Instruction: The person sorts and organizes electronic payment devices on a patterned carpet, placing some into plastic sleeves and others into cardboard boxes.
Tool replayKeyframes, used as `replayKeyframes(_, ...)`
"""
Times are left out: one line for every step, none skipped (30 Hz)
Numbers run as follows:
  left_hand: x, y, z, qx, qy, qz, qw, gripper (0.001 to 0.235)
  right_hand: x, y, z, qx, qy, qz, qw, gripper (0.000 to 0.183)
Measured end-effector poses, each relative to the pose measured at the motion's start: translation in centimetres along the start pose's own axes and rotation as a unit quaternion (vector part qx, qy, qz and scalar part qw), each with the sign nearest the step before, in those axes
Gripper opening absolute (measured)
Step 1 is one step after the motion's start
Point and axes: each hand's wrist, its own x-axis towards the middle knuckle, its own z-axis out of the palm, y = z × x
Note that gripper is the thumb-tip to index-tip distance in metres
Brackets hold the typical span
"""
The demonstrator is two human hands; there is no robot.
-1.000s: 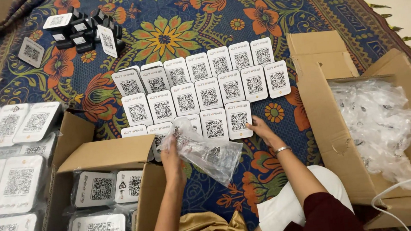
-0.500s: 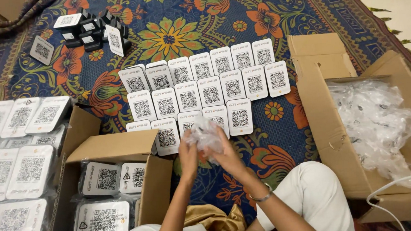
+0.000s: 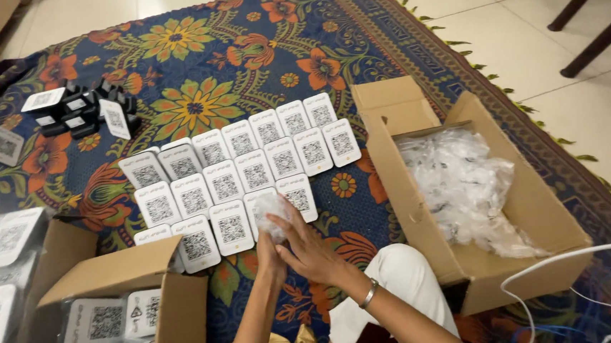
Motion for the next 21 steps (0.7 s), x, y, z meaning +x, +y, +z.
replayKeyframes(1.0,-1.3,1.0,0.001,-0.005,-0.005,1.0,0.048,-0.4,1.0,-1.7,-0.005,0.004,0.004,1.0,0.064)
replayKeyframes(1.8,-2.8,1.9,0.024,0.004,-0.037,0.999,0.051,-1.1,2.1,-3.4,-0.039,-0.036,-0.002,0.999,0.06)
replayKeyframes(2.7,-4.4,2.9,0.048,0.013,-0.068,0.996,0.055,-1.8,3.2,-5.1,-0.072,-0.076,-0.008,0.994,0.058)
replayKeyframes(3.7,-6.4,4.3,0.051,0.007,-0.077,0.996,0.055,-2.7,5.4,-6.6,-0.077,-0.071,0.001,0.995,0.058)
replayKeyframes(4.8,-8.5,5.7,0.089,-0.023,-0.073,0.993,0.054,-3.7,7.6,-8.1,-0.126,-0.015,0.031,0.991,0.052)
replayKeyframes(6.1,-10.7,7.4,0.126,-0.055,-0.068,0.988,0.052,-4.5,10.0,-9.8,-0.177,0.042,0.06,0.982,0.047)
replayKeyframes(6.1,-11.9,10.1,0.128,-0.064,-0.075,0.987,0.052,-4.8,10.7,-12.1,-0.184,0.048,0.067,0.979,0.047)
replayKeyframes(6.0,-13.2,12.7,0.2,-0.103,-0.055,0.973,0.05,-5.1,11.4,-14.4,-0.199,0.104,0.089,0.97,0.046)
replayKeyframes(5.9,-14.4,15.2,0.269,-0.142,-0.033,0.952,0.049,-5.4,12.0,-16.7,-0.213,0.159,0.11,0.958,0.045)
replayKeyframes(4.9,-15.5,17.3,0.269,-0.148,-0.038,0.951,0.049,-5.8,12.4,-18.8,-0.218,0.162,0.115,0.956,0.045)
replayKeyframes(3.8,-16.5,19.3,0.408,-0.164,0.099,0.892,0.048,-6.2,12.8,-20.7,-0.255,0.188,0.161,0.935,0.042)
replayKeyframes(2.7,-17.4,21.2,0.529,-0.17,0.235,0.798,0.048,-6.5,13.2,-22.6,-0.29,0.212,0.204,0.911,0.04)
replayKeyframes(2.3,-18.5,22.1,0.528,-0.175,0.234,0.798,0.048,-7.1,13.7,-23.7,-0.293,0.214,0.207,0.908,0.04)
replayKeyframes(1.7,-19.5,22.8,0.59,-0.208,0.287,0.725,0.052,-7.7,14.1,-24.5,-0.323,0.204,0.237,0.893,0.036)
replayKeyframes(1.2,-20.5,23.5,0.645,-0.24,0.336,0.643,0.057,-8.2,14.5,-25.2,-0.352,0.193,0.268,0.876,0.031)
replayKeyframes(1.3,-21.8,22.9,0.645,-0.242,0.334,0.644,0.057,-9.8,16.5,-25.1,-0.353,0.193,0.271,0.875,0.031)
replayKeyframes(1.4,-23.1,22.4,0.718,-0.235,0.352,0.553,0.063,-11.3,18.6,-24.9,-0.317,0.152,0.308,0.884,0.036)
replayKeyframes(1.7,-24.2,21.9,0.781,-0.224,0.366,0.454,0.068,-12.5,20.7,-24.8,-0.279,0.11,0.342,0.89,0.041)
replayKeyframes(1.3,-24.0,21.8,0.781,-0.224,0.366,0.454,0.068,-15.1,24.7,-23.7,-0.279,0.11,0.343,0.89,0.041)
replayKeyframes(1.1,-23.6,21.7,0.766,-0.234,0.354,0.482,0.064,-17.6,28.7,-22.4,-0.234,0.05,0.337,0.911,0.037)
replayKeyframes(0.8,-23.2,21.5,0.751,-0.244,0.342,0.51,0.061,-20.1,32.7,-21.0,-0.189,-0.011,0.328,0.926,0.033)
